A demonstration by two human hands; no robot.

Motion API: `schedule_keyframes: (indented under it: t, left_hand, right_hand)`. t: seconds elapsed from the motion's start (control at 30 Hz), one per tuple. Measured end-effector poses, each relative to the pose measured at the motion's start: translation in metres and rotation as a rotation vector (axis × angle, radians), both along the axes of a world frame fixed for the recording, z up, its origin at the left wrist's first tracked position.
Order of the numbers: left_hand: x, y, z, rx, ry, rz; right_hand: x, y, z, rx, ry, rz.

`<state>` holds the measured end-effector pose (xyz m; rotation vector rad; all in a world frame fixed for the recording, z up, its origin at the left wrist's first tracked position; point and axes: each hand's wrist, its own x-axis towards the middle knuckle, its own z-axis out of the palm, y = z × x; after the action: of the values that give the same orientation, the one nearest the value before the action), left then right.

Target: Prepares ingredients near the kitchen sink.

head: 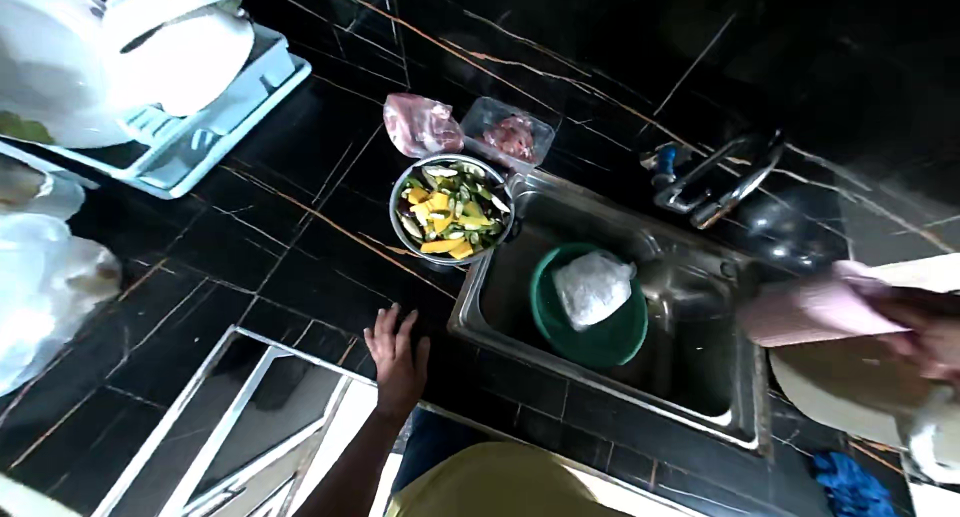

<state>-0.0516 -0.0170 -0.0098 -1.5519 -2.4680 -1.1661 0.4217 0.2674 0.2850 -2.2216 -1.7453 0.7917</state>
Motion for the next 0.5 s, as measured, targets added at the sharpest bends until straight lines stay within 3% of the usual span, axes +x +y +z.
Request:
schedule_keyframes:
  t: [0.2, 0.4, 0.5]
  left_hand:
    - [-0.022, -0.015, -0.016, 0.067, 0.064, -0.088]
    - [-0.026, -0.018, -0.024, 0.067, 0.057, -0.109]
    - [-0.028, -0.018, -0.026, 0.038, 0.067, -0.101]
  right_hand:
    - [-0.158, 0.030, -0.073, -0.217, -0.007, 0.152]
    - [-0.281, 0.113, -0.112, -0.126, -0.236, 0.329]
    - [-0.332, 0.148, -0.114, -0.087, -0.389, 0.376]
